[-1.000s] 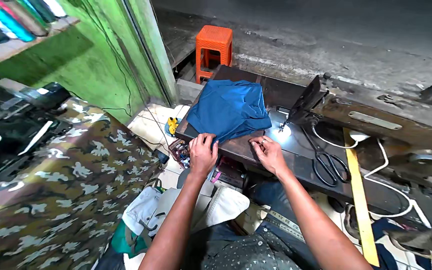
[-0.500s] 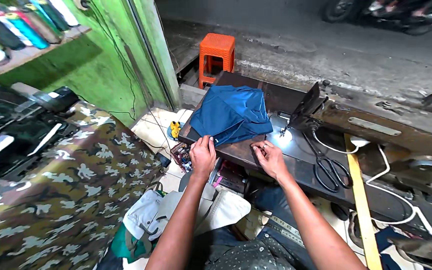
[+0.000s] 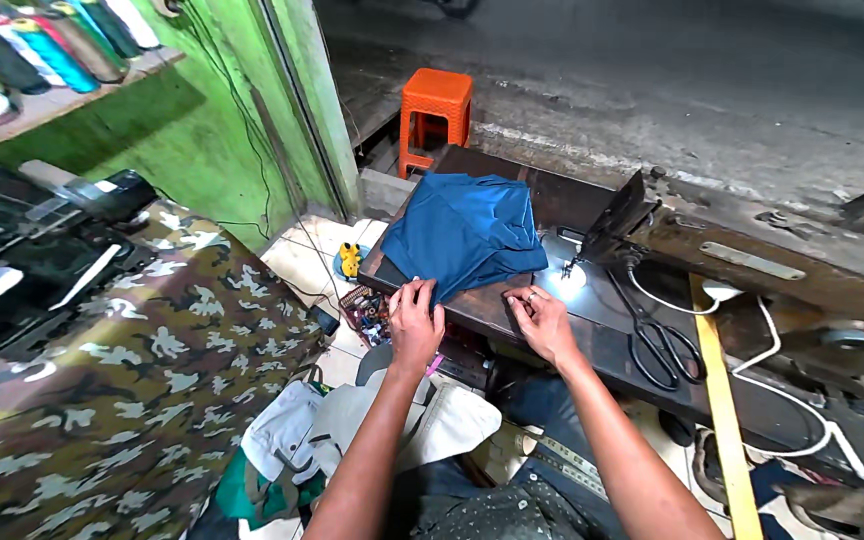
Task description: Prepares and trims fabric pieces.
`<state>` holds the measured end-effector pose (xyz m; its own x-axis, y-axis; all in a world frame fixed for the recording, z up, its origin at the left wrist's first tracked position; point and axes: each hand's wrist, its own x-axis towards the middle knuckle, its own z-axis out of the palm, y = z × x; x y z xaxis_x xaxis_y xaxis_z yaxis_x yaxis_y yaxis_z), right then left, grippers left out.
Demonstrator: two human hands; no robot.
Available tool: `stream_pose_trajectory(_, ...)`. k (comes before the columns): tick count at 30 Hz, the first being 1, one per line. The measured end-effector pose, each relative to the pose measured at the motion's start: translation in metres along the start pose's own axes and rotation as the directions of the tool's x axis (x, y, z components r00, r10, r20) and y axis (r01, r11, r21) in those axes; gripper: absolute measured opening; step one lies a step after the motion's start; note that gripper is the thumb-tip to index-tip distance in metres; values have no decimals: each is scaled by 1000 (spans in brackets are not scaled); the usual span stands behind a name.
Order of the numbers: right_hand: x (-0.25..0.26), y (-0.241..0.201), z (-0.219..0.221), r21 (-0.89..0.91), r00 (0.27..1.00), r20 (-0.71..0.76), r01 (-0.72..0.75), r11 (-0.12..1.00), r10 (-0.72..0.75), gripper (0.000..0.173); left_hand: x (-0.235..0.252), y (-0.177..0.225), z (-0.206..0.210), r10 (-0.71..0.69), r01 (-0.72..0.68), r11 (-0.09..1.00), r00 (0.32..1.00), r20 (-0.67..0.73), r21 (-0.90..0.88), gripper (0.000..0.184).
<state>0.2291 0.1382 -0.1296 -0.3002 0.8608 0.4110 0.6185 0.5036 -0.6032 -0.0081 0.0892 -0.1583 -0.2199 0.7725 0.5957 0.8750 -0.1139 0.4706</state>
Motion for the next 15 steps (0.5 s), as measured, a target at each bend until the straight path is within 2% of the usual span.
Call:
stream_pose_trajectory(3,0,0,0,0,1000,-1,2,1000,-2,26,-5,-4,4,44,-43,999,999,-11,8,34)
stream_pose_trajectory(6,0,0,1,4,1000,-7,4,1000,-4,25,-12,-8,7,75,-74,997,997,21,-25,46)
stream_pose_trajectory(15,-1,0,1,8,1000,1,3,1000,-3,26,-26,-20,0,157,-173,984,952,262,41,73)
